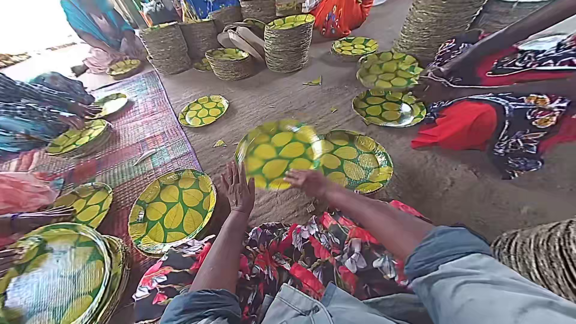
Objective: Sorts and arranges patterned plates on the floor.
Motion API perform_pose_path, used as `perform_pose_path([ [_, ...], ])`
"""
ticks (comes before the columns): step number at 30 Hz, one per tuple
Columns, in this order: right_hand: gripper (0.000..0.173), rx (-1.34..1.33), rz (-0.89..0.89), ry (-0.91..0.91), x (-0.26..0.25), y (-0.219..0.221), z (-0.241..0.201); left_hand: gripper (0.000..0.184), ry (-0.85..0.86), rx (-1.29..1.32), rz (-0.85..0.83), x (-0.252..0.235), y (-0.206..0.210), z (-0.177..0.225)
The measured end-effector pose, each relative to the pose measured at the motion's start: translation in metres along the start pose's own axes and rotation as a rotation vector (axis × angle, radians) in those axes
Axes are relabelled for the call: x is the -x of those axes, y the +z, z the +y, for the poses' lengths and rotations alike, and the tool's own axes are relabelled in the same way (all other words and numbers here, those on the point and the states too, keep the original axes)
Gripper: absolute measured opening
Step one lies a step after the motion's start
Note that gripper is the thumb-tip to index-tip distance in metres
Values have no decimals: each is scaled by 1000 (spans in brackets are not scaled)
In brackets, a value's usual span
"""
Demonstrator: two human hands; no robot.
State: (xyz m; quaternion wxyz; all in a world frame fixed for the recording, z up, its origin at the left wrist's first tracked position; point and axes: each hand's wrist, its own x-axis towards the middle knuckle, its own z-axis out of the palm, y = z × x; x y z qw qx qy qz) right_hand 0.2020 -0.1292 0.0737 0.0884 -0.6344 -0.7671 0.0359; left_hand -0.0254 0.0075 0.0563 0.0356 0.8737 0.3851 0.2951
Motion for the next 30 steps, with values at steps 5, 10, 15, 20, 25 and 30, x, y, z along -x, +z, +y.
perform_pose_path([
  [5,53,-34,-509,44,-9,28,2,66,-53,-42,-868,33,33,6],
  [10,68,-60,-286,751,-8,11,16,75,-170,-94,-1121,45,47,13],
  [15,36,-65,-452,965,-14,1,27,76,-171,-175,-1079,25,41,28],
  [20,39,-113,-248,941,-2,9,45,62,-214,-140,-1119,21,31,36],
  [25,25,43,273,537,-2,7,37,63,-164,-32,-736,10,26,24],
  [30,32,-58,-22,-77,-8,31,-9,59,46,-2,-130,6,36,16],
])
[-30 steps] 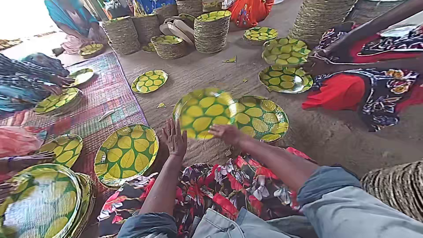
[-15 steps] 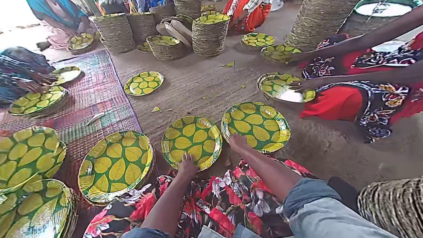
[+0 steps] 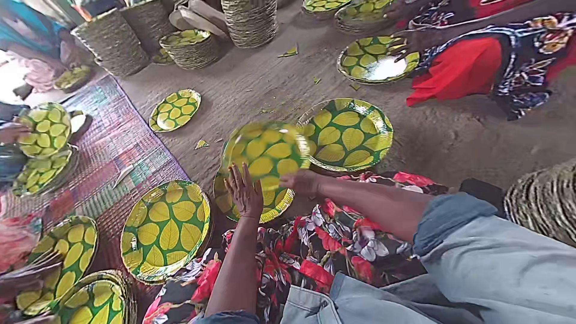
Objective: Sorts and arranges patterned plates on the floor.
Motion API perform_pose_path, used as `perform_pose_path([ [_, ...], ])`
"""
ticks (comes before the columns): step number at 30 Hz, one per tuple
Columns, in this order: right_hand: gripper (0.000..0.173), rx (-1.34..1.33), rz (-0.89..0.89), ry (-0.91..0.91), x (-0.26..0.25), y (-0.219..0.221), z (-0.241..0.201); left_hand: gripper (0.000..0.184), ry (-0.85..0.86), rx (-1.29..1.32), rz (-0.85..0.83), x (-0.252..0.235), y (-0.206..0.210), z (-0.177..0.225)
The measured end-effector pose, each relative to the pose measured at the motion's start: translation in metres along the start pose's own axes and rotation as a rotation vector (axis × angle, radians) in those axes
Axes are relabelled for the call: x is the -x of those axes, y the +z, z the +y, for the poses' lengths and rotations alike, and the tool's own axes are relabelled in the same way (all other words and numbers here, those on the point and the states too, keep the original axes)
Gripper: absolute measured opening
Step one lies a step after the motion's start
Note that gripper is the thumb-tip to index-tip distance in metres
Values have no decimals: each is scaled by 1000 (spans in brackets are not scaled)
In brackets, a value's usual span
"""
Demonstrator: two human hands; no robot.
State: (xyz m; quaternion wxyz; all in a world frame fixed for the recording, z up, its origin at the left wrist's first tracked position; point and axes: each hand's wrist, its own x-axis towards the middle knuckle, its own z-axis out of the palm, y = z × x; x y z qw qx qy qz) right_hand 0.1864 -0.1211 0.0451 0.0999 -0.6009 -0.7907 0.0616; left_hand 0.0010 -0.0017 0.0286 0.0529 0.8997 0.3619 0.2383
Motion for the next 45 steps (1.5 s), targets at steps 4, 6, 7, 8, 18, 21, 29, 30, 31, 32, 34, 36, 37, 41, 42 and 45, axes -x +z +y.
perform_pose_path([
  [4,38,-36,-133,118,-2,16,15,68,-55,-92,-811,28,19,-15],
  [6,52,-34,-92,512,1,4,26,74,-60,-100,-864,31,26,-15],
  [7,55,-68,-75,704,3,-2,31,75,-57,-92,-867,28,26,-14],
  [8,51,-101,-82,855,6,-4,33,74,-53,-92,-871,26,27,-14],
  [18,36,-91,-20,966,11,-31,46,72,-189,71,-754,14,25,-13],
  [21,29,-28,162,646,7,-29,36,67,-221,137,-296,11,20,-11],
  [29,54,-115,-287,146,-8,13,16,68,-172,-40,-670,17,24,-22],
  [30,64,-107,-248,326,-6,8,23,71,-162,-72,-751,22,31,-23],
  [31,68,-114,-197,529,-4,1,31,72,-155,-78,-766,23,35,-22],
  [32,64,-118,-167,715,-3,-6,37,73,-152,-68,-762,22,36,-22],
  [34,43,-133,-258,960,2,-16,42,73,-149,-47,-751,18,35,-23],
  [36,35,-158,-330,1048,3,-21,43,72,-147,-22,-739,14,34,-25],
  [37,35,-173,-316,1053,3,-22,44,72,-149,-14,-733,13,34,-26],
  [41,40,-168,-152,1034,12,-21,56,75,-177,5,-725,9,29,-24],
  [42,39,-127,-56,1009,12,-23,58,75,-187,26,-677,7,26,-23],
  [45,29,8,245,776,7,-27,46,68,-214,98,-283,4,17,-19],
])
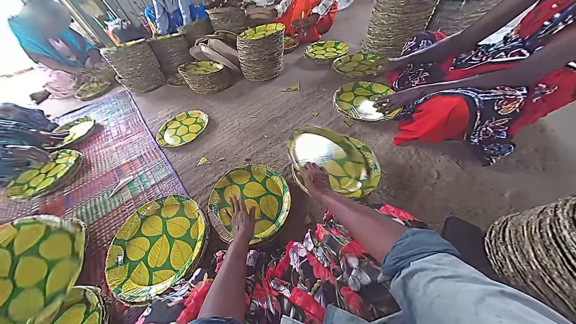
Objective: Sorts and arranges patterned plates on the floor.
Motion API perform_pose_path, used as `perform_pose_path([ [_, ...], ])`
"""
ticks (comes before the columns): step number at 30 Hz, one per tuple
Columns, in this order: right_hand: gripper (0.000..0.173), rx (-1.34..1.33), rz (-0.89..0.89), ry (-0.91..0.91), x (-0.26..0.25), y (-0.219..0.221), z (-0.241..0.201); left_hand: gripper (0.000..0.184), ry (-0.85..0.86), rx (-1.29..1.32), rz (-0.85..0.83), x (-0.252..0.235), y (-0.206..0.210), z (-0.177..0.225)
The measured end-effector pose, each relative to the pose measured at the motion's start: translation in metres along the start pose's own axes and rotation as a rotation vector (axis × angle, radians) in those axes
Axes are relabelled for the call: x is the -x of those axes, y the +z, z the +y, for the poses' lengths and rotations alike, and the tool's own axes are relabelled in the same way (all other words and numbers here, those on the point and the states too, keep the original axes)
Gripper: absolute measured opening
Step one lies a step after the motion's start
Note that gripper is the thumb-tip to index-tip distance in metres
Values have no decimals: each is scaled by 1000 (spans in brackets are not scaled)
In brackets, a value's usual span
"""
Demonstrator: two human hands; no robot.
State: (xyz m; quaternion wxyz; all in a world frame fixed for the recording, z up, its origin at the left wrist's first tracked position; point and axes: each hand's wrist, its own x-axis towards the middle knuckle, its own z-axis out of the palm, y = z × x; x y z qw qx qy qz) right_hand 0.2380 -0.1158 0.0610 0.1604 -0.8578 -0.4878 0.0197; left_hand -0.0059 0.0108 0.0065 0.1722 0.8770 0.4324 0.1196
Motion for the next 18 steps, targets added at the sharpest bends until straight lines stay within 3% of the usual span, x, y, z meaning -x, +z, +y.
perform_pose_path([
  [2,30,-32,-40,-292,10,5,-17,66,25,25,357,-6,-6,3],
  [4,31,-63,-268,-569,20,19,-33,69,45,22,525,-11,-11,0],
  [5,33,-49,-395,-662,22,27,-38,67,42,0,465,-8,-13,-2],
  [7,36,-7,-519,-757,22,42,-35,62,4,-68,71,3,-16,-5],
  [9,48,23,-534,-575,16,40,-27,73,-68,-147,-360,9,-5,-9],
  [10,56,42,-495,-417,13,33,-24,78,-78,-175,-476,12,3,-11],
  [12,67,46,-430,-50,9,21,-17,82,-67,-182,-502,17,11,-12],
  [14,58,87,-459,197,6,16,-9,83,-65,-186,-497,16,12,-13],
  [16,43,167,-551,299,5,12,-8,83,-75,-176,-500,15,12,-11],
  [18,41,170,-543,306,3,11,-9,82,-88,-169,-506,15,11,-10],
])
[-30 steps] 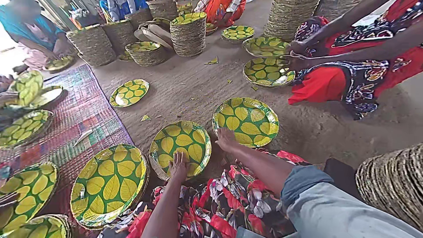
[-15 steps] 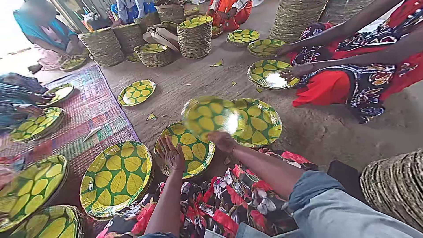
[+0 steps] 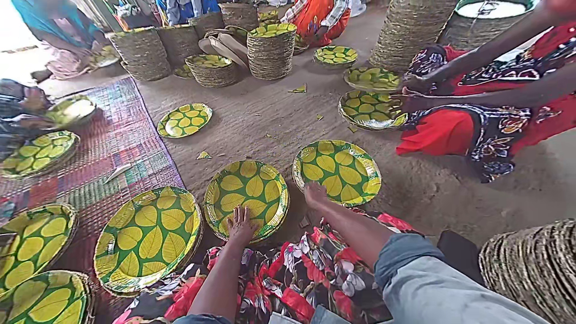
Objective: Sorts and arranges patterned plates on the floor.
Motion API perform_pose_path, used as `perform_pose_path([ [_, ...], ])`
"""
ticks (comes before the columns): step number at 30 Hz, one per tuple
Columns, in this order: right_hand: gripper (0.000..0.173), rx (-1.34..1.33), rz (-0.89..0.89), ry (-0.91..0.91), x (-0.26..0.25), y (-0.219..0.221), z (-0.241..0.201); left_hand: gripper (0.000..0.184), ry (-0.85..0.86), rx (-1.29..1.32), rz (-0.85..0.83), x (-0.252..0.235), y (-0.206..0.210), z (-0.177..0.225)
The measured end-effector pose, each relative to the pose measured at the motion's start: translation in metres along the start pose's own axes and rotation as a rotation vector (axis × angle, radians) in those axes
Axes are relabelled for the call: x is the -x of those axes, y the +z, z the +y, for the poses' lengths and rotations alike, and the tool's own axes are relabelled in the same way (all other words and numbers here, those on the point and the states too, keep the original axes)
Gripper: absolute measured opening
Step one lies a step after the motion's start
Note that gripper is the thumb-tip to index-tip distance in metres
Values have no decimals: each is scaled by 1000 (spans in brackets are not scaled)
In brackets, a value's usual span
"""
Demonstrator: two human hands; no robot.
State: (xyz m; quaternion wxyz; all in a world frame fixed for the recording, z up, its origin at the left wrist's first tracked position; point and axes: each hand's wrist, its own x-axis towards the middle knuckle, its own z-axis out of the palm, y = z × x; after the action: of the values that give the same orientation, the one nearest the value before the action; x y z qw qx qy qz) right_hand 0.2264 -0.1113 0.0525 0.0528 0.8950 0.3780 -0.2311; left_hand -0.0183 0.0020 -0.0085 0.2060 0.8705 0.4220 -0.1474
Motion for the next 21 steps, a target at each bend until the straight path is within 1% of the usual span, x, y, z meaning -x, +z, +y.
perform_pose_path([
  [3,40,-67,125,-36,-9,0,8,83,0,14,-3,0,-3,2],
  [5,39,-116,289,-71,-13,2,15,84,3,29,-4,2,-2,2],
  [7,33,-144,512,-143,-10,-7,14,79,-11,98,54,0,-6,1],
  [8,29,-162,608,-201,-5,-10,11,72,-37,167,123,1,-8,-1],
  [9,26,-186,673,-290,1,-11,7,66,-76,259,230,4,-11,-3],
  [11,24,-166,709,-547,15,-7,-8,61,-242,494,472,10,-21,-7],
  [12,26,-135,657,-683,21,-2,-17,58,-354,596,562,13,-27,-9],
  [13,30,-91,514,-778,29,4,-27,56,-468,682,635,14,-31,-11],
  [14,34,-30,331,-837,36,12,-38,55,-588,744,685,15,-34,-11],
  [16,34,115,28,-932,39,34,-52,55,-769,802,729,18,-34,-10],
  [17,34,186,-66,-969,36,46,-54,57,-804,861,720,18,-31,-11],
  [18,36,243,-123,-987,32,54,-54,60,-807,944,709,16,-28,-16],
  [21,51,318,-168,-962,25,53,-51,75,-789,1158,663,11,-22,-25],
])
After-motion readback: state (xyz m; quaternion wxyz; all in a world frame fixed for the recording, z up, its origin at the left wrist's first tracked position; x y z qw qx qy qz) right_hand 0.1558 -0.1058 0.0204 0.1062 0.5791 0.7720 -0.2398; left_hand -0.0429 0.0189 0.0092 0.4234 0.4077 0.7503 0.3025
